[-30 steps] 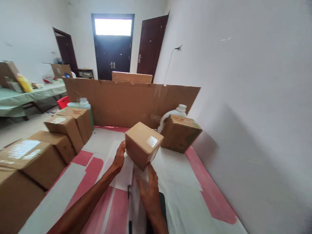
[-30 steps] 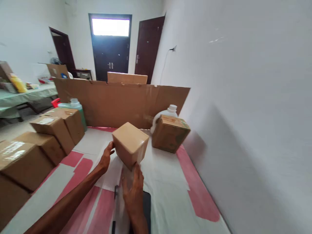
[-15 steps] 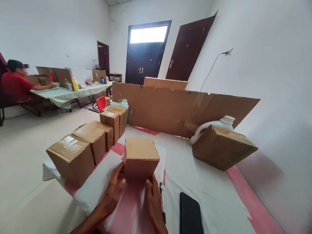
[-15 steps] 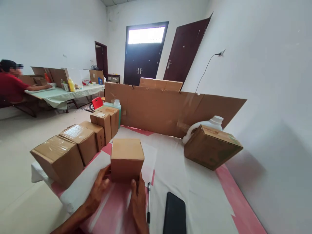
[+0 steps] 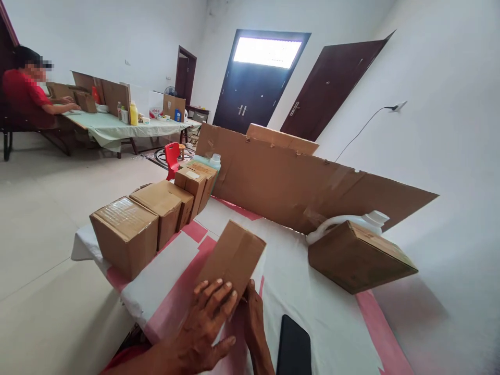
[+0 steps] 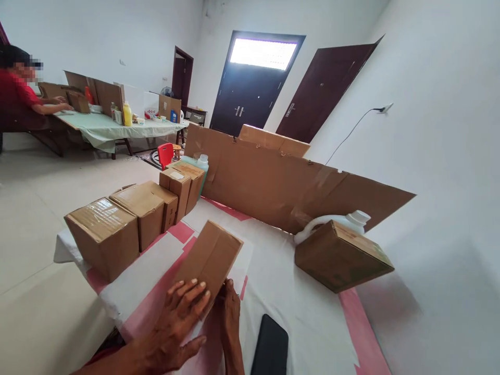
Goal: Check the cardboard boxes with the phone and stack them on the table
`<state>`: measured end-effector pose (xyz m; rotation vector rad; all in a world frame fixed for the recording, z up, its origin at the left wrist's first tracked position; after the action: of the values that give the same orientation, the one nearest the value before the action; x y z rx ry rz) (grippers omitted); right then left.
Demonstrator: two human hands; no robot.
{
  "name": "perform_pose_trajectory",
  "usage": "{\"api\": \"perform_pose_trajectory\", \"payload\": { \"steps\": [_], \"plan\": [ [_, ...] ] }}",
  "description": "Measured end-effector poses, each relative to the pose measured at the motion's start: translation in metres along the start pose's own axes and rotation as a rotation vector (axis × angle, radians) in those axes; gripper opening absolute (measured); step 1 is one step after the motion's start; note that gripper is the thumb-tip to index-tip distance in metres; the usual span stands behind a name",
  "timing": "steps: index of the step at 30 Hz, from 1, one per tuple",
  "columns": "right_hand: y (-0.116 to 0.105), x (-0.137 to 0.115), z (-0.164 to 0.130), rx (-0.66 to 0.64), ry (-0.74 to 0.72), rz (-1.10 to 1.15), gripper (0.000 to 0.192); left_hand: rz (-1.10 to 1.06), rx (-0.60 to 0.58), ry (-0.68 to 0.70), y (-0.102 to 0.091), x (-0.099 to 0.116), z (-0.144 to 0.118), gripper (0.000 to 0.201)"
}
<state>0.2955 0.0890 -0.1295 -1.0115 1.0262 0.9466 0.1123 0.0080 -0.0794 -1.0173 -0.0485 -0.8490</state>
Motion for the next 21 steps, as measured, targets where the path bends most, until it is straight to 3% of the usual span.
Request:
{"api": "perform_pose_trajectory", "payload": {
  "steps": [4, 7, 9, 12, 15, 18, 21],
  "plan": [
    [0.005, -0.014, -0.011, 0.002, 0.112, 0.050, 0.072, -0.074, 0.117, -0.150, -0.017, -0.029, 0.016, 0.080],
    [0.009, -0.027, -0.026, 0.018, 0.161, 0.093, 0.065, -0.295, 0.250, -0.346, -0.025, -0.061, 0.026, 0.068],
    [0.011, -0.034, -0.034, -0.032, 0.156, 0.093, 0.063, -0.445, 0.327, -0.506, -0.027, -0.083, 0.026, 0.064],
    [0.009, -0.037, -0.035, -0.173, 0.131, 0.052, 0.060, -0.530, 0.350, -0.667, -0.027, -0.111, 0.017, 0.064],
    [0.004, -0.032, -0.013, -0.100, 0.115, 0.022, 0.064, -0.552, 0.343, -0.754, -0.024, -0.125, 0.001, 0.069],
    [0.008, -0.022, 0.027, 0.010, 0.129, 0.034, 0.085, -0.576, 0.328, -0.802, -0.021, -0.129, -0.008, 0.071],
    [0.021, -0.018, 0.061, -0.079, 0.130, 0.089, 0.086, -0.572, 0.327, -0.855, -0.023, -0.130, -0.008, 0.067]
  ]
}}
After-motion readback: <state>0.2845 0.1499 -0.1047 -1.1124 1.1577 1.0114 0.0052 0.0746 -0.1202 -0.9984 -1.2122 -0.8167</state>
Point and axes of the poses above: each hand's wrist, its own z-axis towards the middle knuckle, its own y-axis out of the palm, x = y × z, the point moved 1 cm from there along z, towards the middle knuckle, and after that the axes turned 4 degrees about x, right-handed, at the moved point
